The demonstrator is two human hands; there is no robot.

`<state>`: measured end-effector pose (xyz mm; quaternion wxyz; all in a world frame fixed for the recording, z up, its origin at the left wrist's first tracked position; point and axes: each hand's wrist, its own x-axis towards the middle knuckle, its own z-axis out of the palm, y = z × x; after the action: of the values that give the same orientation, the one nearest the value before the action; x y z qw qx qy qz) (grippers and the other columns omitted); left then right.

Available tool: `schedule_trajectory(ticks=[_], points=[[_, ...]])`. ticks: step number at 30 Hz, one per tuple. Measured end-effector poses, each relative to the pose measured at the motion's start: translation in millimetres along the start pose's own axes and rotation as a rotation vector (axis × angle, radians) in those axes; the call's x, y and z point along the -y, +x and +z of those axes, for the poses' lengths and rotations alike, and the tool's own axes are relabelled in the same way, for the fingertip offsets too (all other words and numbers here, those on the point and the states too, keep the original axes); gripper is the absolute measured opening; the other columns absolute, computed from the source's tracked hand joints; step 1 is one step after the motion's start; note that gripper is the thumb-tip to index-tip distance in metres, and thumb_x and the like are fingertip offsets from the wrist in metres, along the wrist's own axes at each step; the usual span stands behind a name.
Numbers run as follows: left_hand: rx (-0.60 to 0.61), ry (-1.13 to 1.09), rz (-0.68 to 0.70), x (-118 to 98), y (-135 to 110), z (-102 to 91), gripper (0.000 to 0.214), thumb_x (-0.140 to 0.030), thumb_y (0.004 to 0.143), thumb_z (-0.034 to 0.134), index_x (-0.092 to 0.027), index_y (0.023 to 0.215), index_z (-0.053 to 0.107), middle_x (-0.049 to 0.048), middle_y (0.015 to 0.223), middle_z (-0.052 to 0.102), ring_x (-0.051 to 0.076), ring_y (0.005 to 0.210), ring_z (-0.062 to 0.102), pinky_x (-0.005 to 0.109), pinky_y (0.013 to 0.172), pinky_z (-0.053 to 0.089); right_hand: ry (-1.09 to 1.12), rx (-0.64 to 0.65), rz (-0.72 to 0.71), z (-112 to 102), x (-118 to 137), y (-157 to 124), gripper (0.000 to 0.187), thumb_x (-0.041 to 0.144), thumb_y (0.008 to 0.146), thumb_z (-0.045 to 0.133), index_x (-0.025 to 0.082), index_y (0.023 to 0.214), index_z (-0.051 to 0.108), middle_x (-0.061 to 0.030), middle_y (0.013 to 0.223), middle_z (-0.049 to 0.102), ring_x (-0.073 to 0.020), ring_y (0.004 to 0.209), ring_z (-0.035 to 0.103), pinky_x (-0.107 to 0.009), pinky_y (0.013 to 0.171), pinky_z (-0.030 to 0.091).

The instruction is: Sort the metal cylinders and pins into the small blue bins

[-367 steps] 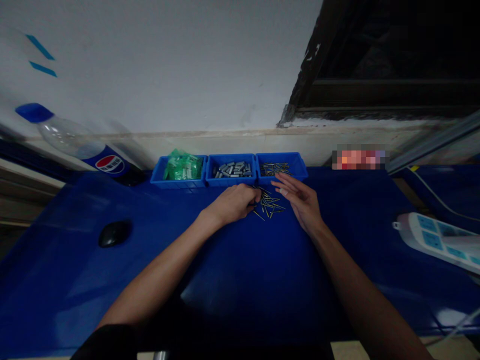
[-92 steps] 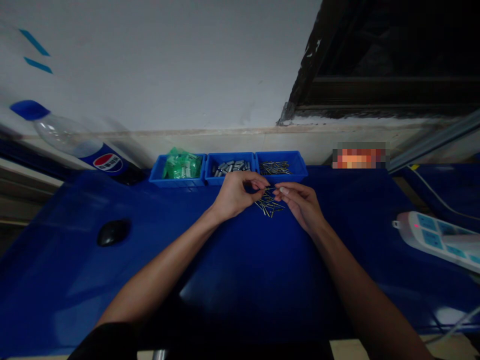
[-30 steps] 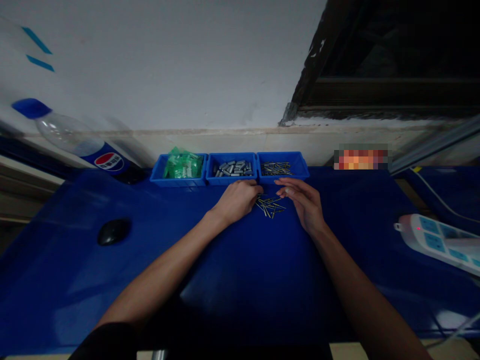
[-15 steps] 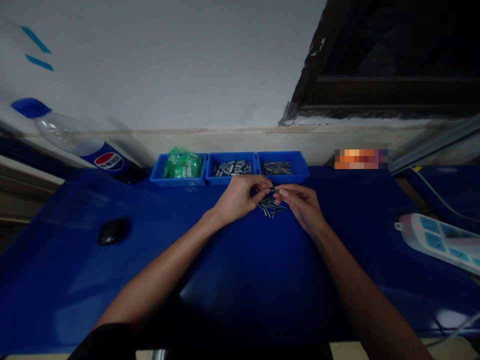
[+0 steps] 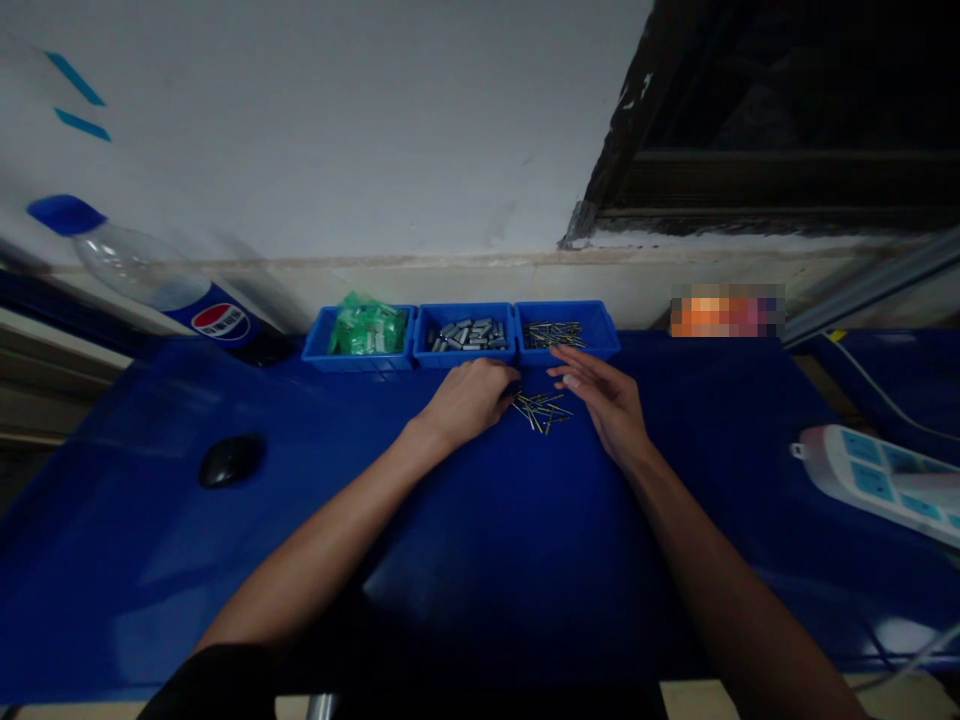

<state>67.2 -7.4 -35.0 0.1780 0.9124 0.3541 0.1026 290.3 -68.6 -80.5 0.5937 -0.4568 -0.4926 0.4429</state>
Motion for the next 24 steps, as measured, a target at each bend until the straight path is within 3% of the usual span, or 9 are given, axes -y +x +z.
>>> schedule_trajectory(ticks=[7, 16, 24], points=[[0.016, -0.012, 0.019, 2.5, 2.2, 9.0, 0.027, -0.005, 0.092, 0.055, -0.015, 0.103, 0.078, 0.012, 0.096, 0.076, 0.023, 0.087, 0.074, 0.035, 0.078, 0.053, -0.006, 0.0, -0.008, -3.4, -1.8, 0.5, 0.035, 0.03, 0.09, 0.077, 0.037, 0.124, 0.079, -0.0039, 0.135, 0.076, -0.0268, 0.107, 0.076, -0.048, 0.093, 0.059], [0.008, 0.035, -0.014, -2.6, 2.5, 9.5, 0.036, -0.002, 0.095, 0.05, -0.016, 0.12, 0.072, 0.0129, 0.111, 0.075, 0.023, 0.087, 0.074, 0.034, 0.075, 0.053, 0.012, 0.011, -0.001, -1.2, 0.0, 0.6, 0.028, 0.029, 0.09, 0.076, 0.033, 0.117, 0.081, -0.0046, 0.126, 0.079, -0.0236, 0.098, 0.076, -0.042, 0.086, 0.059], [-0.154, -0.174, 0.062, -2.5, 5.1, 7.9, 0.039, 0.0, 0.092, 0.052, -0.015, 0.123, 0.07, 0.0104, 0.11, 0.071, 0.02, 0.093, 0.07, 0.036, 0.087, 0.058, 0.016, 0.004, -0.004, 0.6, -0.7, 0.8, 0.026, 0.03, 0.089, 0.076, 0.032, 0.114, 0.082, -0.0048, 0.123, 0.08, -0.0224, 0.093, 0.075, -0.04, 0.083, 0.058]])
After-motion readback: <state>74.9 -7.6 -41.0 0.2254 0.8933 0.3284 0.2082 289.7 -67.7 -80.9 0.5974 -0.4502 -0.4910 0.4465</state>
